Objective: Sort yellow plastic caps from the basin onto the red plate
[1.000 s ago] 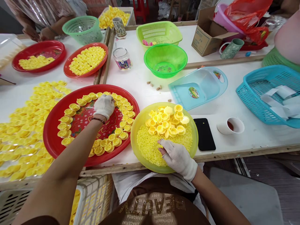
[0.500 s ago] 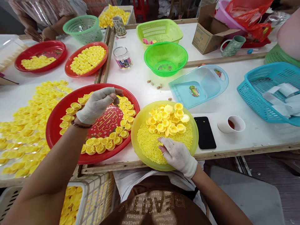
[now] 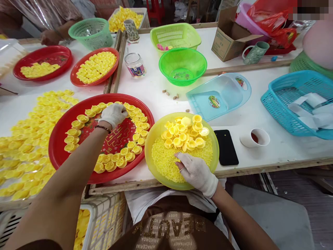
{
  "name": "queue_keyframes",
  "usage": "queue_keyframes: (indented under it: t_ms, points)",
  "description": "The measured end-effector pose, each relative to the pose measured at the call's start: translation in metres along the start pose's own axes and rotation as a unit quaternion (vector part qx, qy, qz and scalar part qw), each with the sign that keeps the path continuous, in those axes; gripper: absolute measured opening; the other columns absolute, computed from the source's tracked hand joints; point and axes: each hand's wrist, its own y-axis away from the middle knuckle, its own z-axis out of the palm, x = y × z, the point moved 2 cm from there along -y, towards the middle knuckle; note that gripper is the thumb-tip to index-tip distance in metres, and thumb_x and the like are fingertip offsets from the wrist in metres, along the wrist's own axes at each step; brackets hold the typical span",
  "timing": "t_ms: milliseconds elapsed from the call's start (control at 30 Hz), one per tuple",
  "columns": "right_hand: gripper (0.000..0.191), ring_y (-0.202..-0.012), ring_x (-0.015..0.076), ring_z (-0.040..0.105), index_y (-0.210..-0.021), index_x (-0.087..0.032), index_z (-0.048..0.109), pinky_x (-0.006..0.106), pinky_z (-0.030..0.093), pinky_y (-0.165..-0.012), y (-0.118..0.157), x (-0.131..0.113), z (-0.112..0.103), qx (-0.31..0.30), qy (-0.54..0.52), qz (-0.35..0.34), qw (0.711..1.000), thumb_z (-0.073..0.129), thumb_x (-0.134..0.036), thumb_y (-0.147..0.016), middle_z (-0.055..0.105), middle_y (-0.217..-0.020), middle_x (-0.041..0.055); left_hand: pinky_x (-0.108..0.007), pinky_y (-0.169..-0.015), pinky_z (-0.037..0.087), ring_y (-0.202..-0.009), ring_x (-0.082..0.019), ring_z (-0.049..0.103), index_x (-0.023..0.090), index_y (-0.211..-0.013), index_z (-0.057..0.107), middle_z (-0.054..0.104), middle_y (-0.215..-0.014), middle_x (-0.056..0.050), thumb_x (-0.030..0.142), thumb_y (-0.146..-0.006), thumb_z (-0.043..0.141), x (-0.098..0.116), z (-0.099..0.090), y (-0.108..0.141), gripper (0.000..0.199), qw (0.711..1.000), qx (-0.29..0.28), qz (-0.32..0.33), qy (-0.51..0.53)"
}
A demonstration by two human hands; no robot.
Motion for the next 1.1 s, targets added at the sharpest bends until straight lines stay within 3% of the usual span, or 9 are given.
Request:
queue_keyframes:
  t_ms: [100,167,233,300,433,567,733,967,1100]
  points:
    - [0.025,-0.089,0.0274,0.079,-0.123,-0.016,0.061,0.038,0.065,-0.072,0.000,0.000,0.000,0.002,-0.002,-0.002,1.000,0.050,-0.023,-0.102,0.079,-0.110,0.0140,-0.034,-0.077,0.049,-0.092,-0.029,0.068,0.016,-0.091,0.074,0.074,-0.103,-0.015,0.028,-0.084,0.054,0.000,-0.007,0.001,0.025,0.999,0.001,0.006,0.033]
    - [0.024,-0.088,0.0274,0.079,-0.122,-0.016,0.061,0.038,0.065,-0.071,0.000,-0.001,-0.001,-0.001,-0.006,0.000,1.000,0.050,-0.023,-0.102,0.079,-0.108,0.0136,-0.032,-0.076,0.048,-0.089,-0.026,0.067,0.016,-0.089,0.073,0.074,-0.097,-0.013,0.025,-0.083,0.052,0.002,-0.015,0.010,0.023,0.996,0.042,0.019,0.073]
    - [0.024,-0.087,0.0273,0.079,-0.122,-0.017,0.061,0.038,0.064,-0.071,0.000,-0.001,-0.001,-0.007,-0.010,0.004,1.000,0.049,-0.023,-0.102,0.079,-0.107,0.0130,-0.031,-0.076,0.048,-0.088,-0.023,0.067,0.016,-0.088,0.072,0.073,-0.094,-0.010,0.023,-0.084,0.050,0.011,-0.021,0.032,0.024,0.990,0.072,0.062,0.106]
    - [0.025,-0.087,0.0266,0.079,-0.124,-0.018,0.060,0.038,0.064,-0.072,0.000,0.000,-0.001,-0.010,-0.012,0.005,1.000,0.049,-0.024,-0.102,0.079,-0.108,0.0126,-0.032,-0.077,0.049,-0.087,-0.023,0.066,0.018,-0.090,0.072,0.073,-0.094,-0.009,0.025,-0.086,0.050,0.025,-0.019,0.068,0.024,0.984,0.047,0.130,0.108]
    - [0.024,-0.084,0.0244,0.078,-0.125,-0.020,0.058,0.036,0.063,-0.071,0.002,0.001,0.000,-0.011,-0.018,0.000,1.000,0.049,-0.023,-0.102,0.079,-0.105,0.0103,-0.039,-0.080,0.053,-0.092,-0.027,0.067,0.019,-0.107,0.073,0.069,-0.107,-0.012,0.034,-0.085,0.060,0.053,0.008,0.157,0.029,0.970,-0.033,0.236,0.042]
    - [0.020,-0.086,0.0247,0.077,-0.119,-0.020,0.062,0.036,0.061,-0.071,0.002,0.001,0.001,-0.006,-0.025,-0.014,1.000,0.052,-0.022,-0.101,0.078,-0.104,0.0096,-0.056,-0.105,0.046,-0.125,-0.040,0.058,0.015,-0.126,0.067,0.058,-0.141,-0.023,0.031,-0.085,0.067,0.062,0.045,0.209,0.043,0.967,0.067,0.245,-0.024]
    - [0.013,-0.084,0.0230,0.076,-0.106,-0.020,0.066,0.034,0.058,-0.071,0.001,-0.001,-0.003,0.015,-0.010,-0.034,0.999,0.055,-0.018,-0.099,0.079,-0.100,0.0087,-0.057,-0.111,0.042,-0.133,-0.035,0.056,0.017,-0.125,0.068,0.062,-0.143,-0.015,0.007,-0.097,0.046,0.055,0.075,0.219,0.037,0.958,0.114,0.256,-0.056]
    - [0.019,-0.082,0.0224,0.069,-0.104,-0.020,0.071,0.038,0.055,-0.076,-0.005,-0.006,-0.007,0.021,0.037,-0.082,0.996,0.057,-0.011,-0.095,0.079,-0.093,0.0053,-0.059,-0.113,0.040,-0.134,-0.034,0.057,0.020,-0.121,0.071,0.068,-0.138,-0.011,0.013,-0.096,0.052,0.025,0.078,0.238,0.031,0.938,0.123,0.323,-0.024]
    - [0.019,-0.099,0.0269,0.069,-0.105,-0.018,0.074,0.044,0.057,-0.087,-0.006,-0.006,-0.008,0.010,0.060,-0.088,0.994,0.060,-0.013,-0.093,0.076,-0.121,0.0111,-0.060,-0.118,0.034,-0.135,-0.032,0.056,0.026,-0.116,0.073,0.068,-0.138,-0.005,0.013,-0.094,0.055,-0.001,0.075,0.249,0.031,0.922,0.099,0.373,-0.018]
